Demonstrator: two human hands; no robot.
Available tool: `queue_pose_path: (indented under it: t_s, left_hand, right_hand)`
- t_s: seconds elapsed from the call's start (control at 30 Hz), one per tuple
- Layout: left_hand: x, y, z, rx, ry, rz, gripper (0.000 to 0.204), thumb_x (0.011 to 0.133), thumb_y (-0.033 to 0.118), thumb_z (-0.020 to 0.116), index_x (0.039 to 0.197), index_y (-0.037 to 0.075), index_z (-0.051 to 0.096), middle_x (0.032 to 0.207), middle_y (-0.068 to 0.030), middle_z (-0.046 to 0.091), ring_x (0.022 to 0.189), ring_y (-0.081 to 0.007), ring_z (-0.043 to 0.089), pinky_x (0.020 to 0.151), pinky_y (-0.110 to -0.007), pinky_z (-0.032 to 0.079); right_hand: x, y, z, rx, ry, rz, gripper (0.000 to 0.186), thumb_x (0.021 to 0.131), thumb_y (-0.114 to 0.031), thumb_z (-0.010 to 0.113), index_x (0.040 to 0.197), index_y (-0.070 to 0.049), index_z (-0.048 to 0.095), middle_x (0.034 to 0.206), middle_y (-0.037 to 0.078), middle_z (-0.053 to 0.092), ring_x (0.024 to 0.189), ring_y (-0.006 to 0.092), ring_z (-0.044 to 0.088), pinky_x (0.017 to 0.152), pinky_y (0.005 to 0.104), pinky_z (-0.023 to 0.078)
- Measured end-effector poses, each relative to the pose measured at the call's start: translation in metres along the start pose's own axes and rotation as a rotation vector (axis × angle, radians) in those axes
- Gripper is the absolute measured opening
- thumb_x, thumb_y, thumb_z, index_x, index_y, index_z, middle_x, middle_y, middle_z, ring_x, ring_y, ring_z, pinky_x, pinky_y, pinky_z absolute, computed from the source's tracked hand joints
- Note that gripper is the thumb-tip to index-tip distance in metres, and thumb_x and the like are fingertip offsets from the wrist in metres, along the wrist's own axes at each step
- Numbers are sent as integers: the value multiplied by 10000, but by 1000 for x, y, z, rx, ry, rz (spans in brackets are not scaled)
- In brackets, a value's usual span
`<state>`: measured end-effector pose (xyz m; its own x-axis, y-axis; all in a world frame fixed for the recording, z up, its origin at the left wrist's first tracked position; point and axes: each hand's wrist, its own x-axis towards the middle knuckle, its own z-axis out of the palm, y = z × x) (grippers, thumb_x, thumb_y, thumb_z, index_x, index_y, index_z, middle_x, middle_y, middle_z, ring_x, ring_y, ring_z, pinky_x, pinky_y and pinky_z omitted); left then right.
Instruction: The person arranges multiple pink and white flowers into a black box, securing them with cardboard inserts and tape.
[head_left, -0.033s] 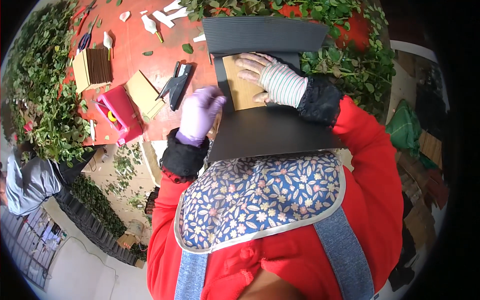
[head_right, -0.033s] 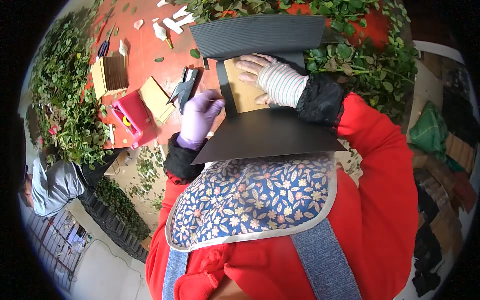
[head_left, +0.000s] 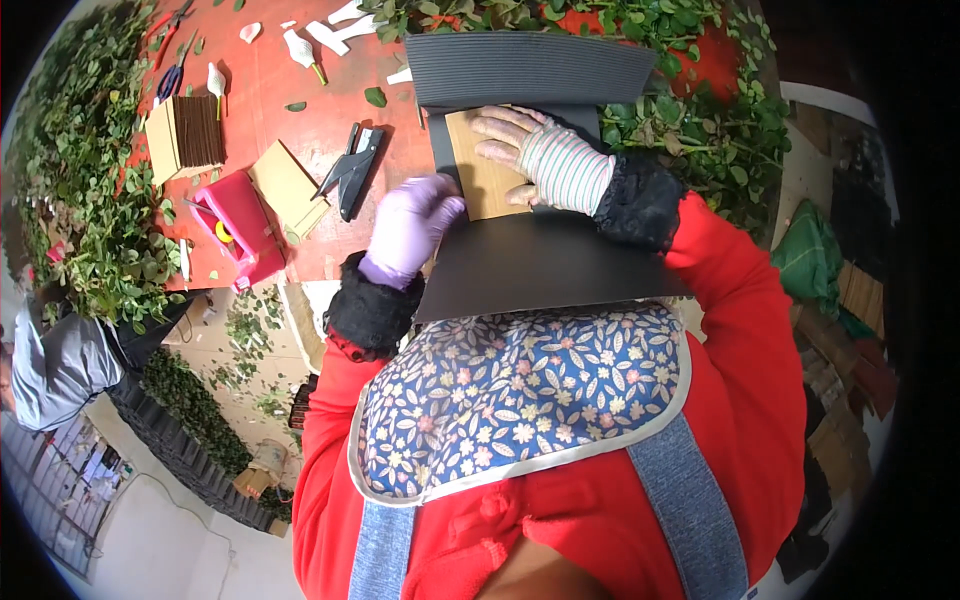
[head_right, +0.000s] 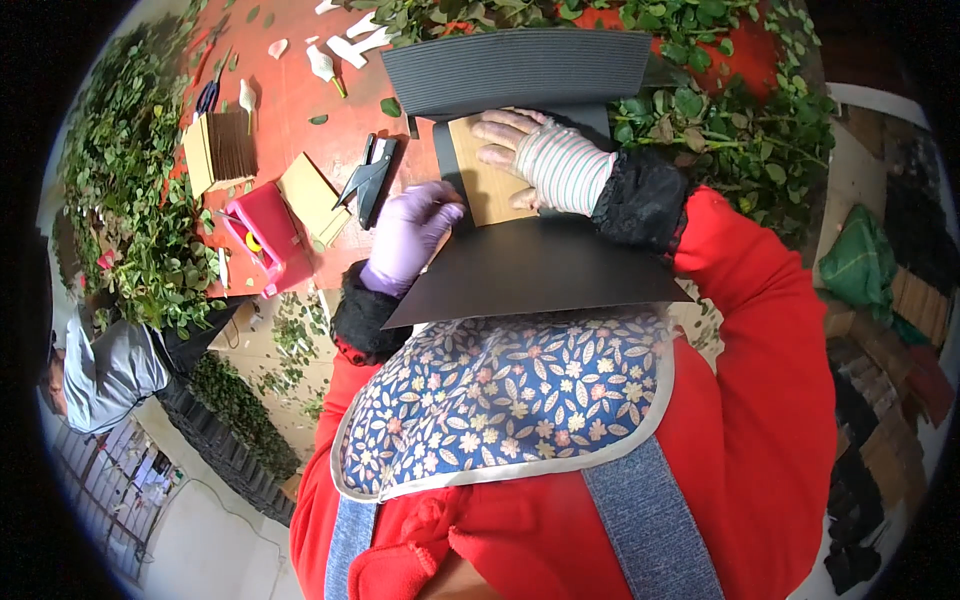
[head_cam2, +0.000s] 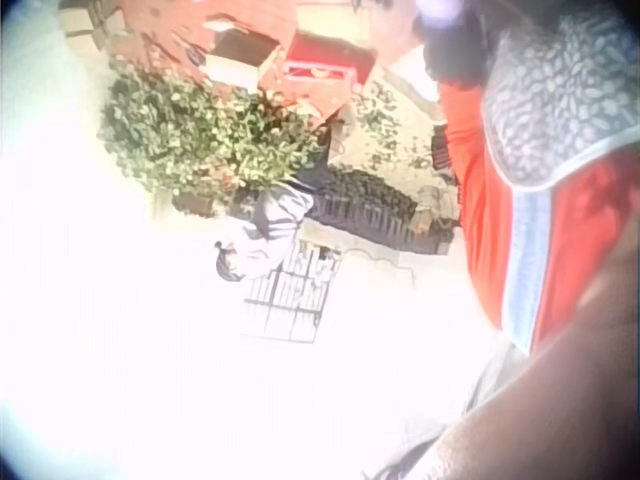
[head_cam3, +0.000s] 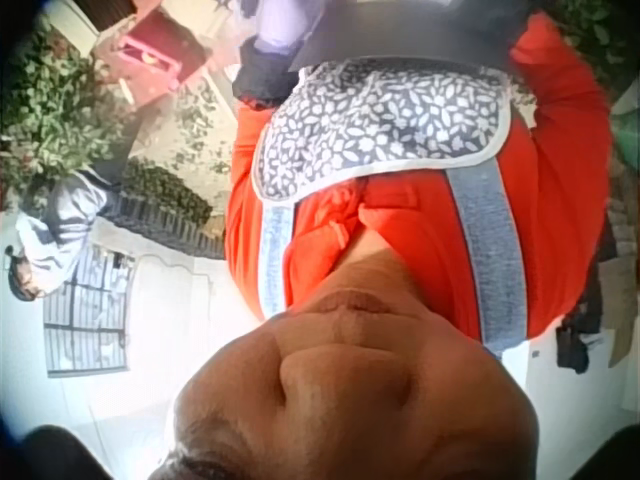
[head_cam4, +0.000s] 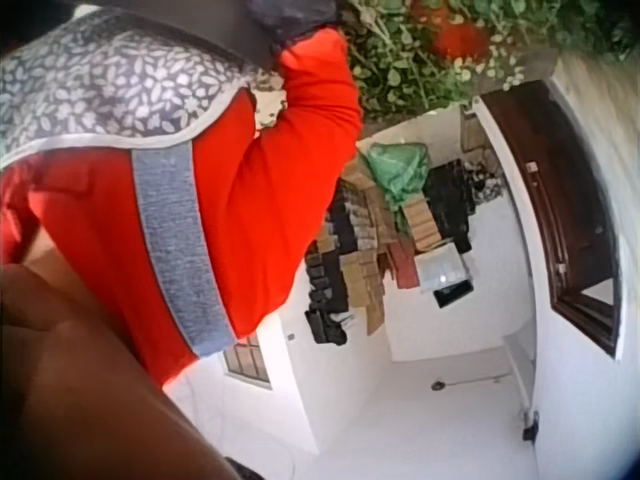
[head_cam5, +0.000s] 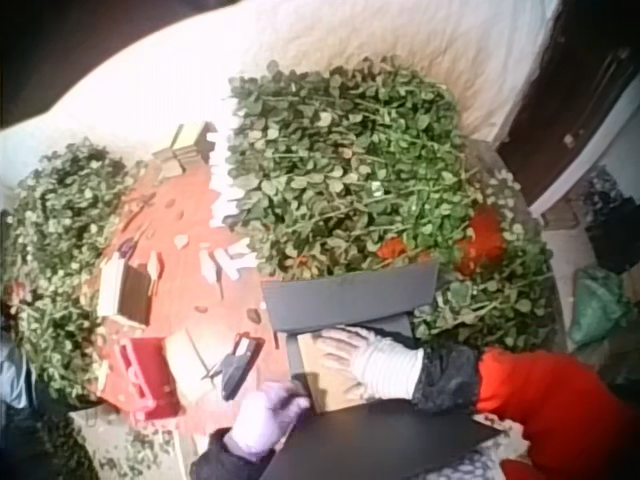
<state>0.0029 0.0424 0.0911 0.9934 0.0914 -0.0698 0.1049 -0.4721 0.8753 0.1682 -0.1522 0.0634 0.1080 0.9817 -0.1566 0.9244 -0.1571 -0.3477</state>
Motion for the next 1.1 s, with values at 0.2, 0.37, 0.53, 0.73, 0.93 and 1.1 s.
queue_pose_path:
  t_s: [0.2,0.37,0.53,0.73,0.93,1.1]
  left_hand:
    - [9,1,4,17,-276,-88,218,800,128,713,958,-1,636,845,-168,620,769,-288,620,714,-367,493]
    - [32,9,3,84,-51,-155,495,687,198,823,1045,-5,547,958,-137,569,690,-243,604,642,-362,502]
    - [38,-11,35,451,26,126,732,643,290,814,1212,27,435,1224,-219,472,1012,-392,548,801,-422,505]
    - [39,-3,34,564,-36,33,649,650,295,808,1143,48,466,1120,-176,498,903,-338,583,703,-434,513]
    - [42,-3,29,561,-62,97,676,649,250,811,1171,16,450,1139,-195,502,934,-354,594,722,-427,524]
    - [55,15,23,612,-215,-48,624,671,272,812,1120,11,466,1111,-210,528,893,-368,628,718,-422,534]
  right_hand:
    - [-4,-1,5,39,78,-3,785,732,-486,701,1331,-51,442,1504,177,287,1406,317,256,1159,449,196]
    - [-2,-9,-8,-5,67,-12,744,704,-465,724,1272,-46,488,1464,189,326,1399,339,264,1157,460,206]
    - [-2,-9,-6,-16,61,16,739,703,-490,717,1235,-15,521,1485,171,306,1415,319,231,1153,459,192]
    - [-8,-13,-15,269,329,-82,416,831,-424,653,1051,-73,613,1148,108,560,1103,256,532,962,433,432]
    - [-50,-52,-70,945,-269,3,688,858,-417,662,1365,-17,423,1216,187,548,1171,289,533,990,383,433]
    - [-66,-88,-36,-332,-42,-19,616,828,-305,609,1361,-55,425,1089,117,566,917,258,582,775,376,489]
